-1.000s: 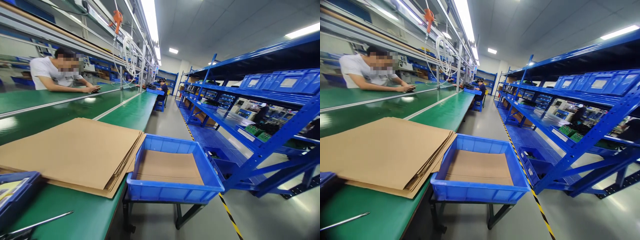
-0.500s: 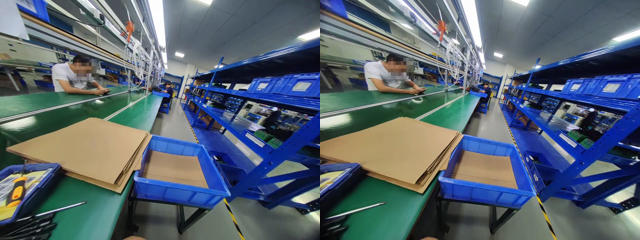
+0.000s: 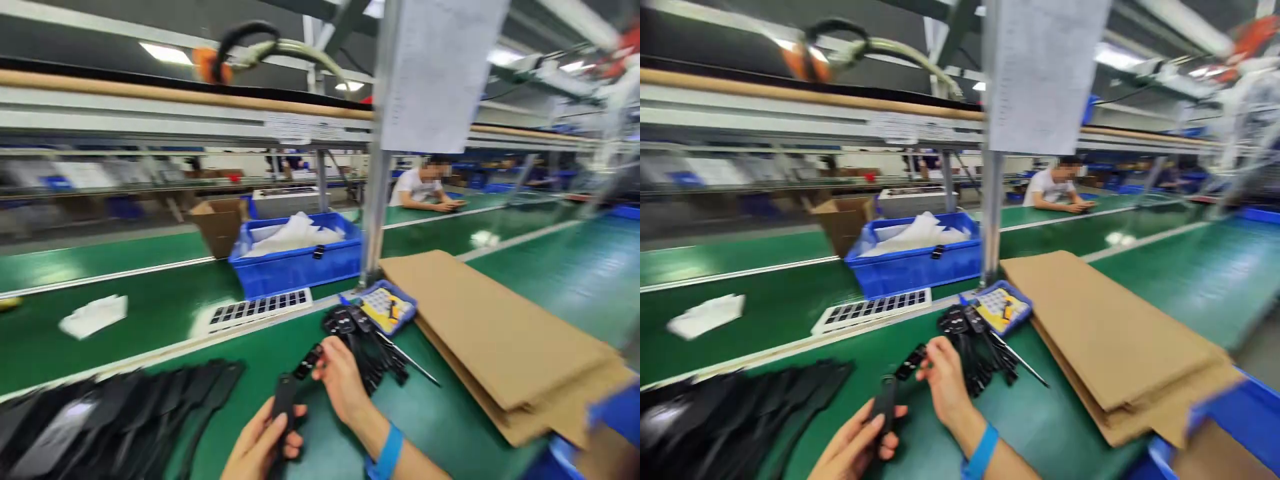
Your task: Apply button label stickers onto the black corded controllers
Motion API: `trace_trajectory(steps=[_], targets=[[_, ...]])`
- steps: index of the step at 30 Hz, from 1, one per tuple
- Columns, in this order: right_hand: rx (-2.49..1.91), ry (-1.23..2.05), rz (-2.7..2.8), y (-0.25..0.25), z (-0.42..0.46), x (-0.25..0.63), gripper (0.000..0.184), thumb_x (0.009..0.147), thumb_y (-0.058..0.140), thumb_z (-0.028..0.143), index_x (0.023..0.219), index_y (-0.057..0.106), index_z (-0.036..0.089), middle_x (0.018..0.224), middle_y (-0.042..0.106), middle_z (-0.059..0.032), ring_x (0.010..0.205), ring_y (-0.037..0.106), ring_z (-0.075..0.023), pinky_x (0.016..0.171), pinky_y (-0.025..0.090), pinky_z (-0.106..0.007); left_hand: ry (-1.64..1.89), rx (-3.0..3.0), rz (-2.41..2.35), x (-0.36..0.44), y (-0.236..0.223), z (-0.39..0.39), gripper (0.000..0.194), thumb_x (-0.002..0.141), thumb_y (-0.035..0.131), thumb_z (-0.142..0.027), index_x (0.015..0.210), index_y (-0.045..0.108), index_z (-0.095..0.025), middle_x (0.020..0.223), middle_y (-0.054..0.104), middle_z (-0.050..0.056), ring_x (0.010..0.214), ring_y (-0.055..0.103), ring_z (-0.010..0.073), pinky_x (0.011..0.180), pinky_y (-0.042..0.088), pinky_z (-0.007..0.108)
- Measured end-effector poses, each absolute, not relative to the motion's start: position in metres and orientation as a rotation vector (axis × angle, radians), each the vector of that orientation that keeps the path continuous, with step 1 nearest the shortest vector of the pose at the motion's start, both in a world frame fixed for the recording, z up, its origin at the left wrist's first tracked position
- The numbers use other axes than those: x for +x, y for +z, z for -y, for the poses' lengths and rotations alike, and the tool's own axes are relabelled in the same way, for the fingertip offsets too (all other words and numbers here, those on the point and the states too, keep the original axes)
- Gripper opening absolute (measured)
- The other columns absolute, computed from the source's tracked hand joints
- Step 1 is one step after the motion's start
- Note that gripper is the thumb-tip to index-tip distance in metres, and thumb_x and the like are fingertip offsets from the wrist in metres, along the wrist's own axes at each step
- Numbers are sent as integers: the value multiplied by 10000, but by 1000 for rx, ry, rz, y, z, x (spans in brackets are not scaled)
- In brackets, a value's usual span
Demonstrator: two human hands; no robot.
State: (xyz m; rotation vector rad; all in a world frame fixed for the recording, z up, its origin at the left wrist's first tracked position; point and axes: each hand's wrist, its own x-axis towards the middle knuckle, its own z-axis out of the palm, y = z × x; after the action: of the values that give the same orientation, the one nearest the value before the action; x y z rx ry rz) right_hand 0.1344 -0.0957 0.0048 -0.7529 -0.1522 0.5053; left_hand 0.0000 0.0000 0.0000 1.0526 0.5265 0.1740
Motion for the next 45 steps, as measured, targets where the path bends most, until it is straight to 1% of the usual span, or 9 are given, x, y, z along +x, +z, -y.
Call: trace_trajectory(steps=[2,6,10,14,22,26,34,41,45], targets=[[-759,548,175,3,101,133,281,695,758,395,764,560,207,687,483,53,596,458,-80,483,404,-167,164,1076,-470,1,-2,0,554,655,798,-414,1087,586,-142,997,690,112,574,609,112,549,509,230],[-1014,528,296,4,107,128,276,718,750,399,755,566,196,676,464,50,548,430,-75,462,394,-178,92,1068,-370,2,-6,-3,629,684,778,-406,1187,486,-169,1029,670,133,693,670,154,656,535,268],[-1242,544,426,1,106,126,296,740,725,426,732,553,185,638,462,54,492,423,-62,451,355,-179,22,1017,-333,-2,-6,-5,714,650,790,-334,1240,413,-194,1001,664,109,752,691,194,716,541,319],[-1399,551,500,-5,105,123,296,760,699,438,740,554,180,616,475,51,465,415,-60,445,346,-180,-6,982,-315,-2,-4,-5,686,644,762,-247,1230,413,-180,1049,658,131,795,698,215,759,536,347],[-1470,553,547,-3,106,117,276,756,703,425,744,573,182,625,510,24,494,444,-89,466,418,-203,-26,961,-291,-1,1,-6,627,686,723,-195,1241,432,-191,1078,659,143,867,694,251,785,532,373],[-1480,553,548,-2,106,116,275,758,701,426,751,569,185,631,510,25,490,448,-87,459,420,-202,-33,959,-279,-2,1,-6,631,690,734,-209,1246,436,-194,1072,661,140,862,695,253,777,533,368],[-1485,540,510,1,105,112,303,723,721,447,731,571,183,605,506,31,474,446,-87,416,429,-190,-33,974,-249,-3,-4,-5,582,766,715,-332,1251,418,-211,1107,648,146,871,695,245,772,535,357],[-1494,506,449,2,104,110,328,680,745,466,692,571,189,566,506,32,451,451,-94,397,438,-203,-20,996,-240,-3,-2,-4,543,778,708,-342,1237,440,-226,1013,668,96,875,694,243,765,536,338],[-1499,495,443,1,103,109,323,683,742,460,678,567,189,552,500,34,442,450,-93,390,432,-202,-25,1005,-240,-4,-1,-4,521,795,693,-318,1240,437,-227,1007,668,95,879,693,244,763,535,333]])
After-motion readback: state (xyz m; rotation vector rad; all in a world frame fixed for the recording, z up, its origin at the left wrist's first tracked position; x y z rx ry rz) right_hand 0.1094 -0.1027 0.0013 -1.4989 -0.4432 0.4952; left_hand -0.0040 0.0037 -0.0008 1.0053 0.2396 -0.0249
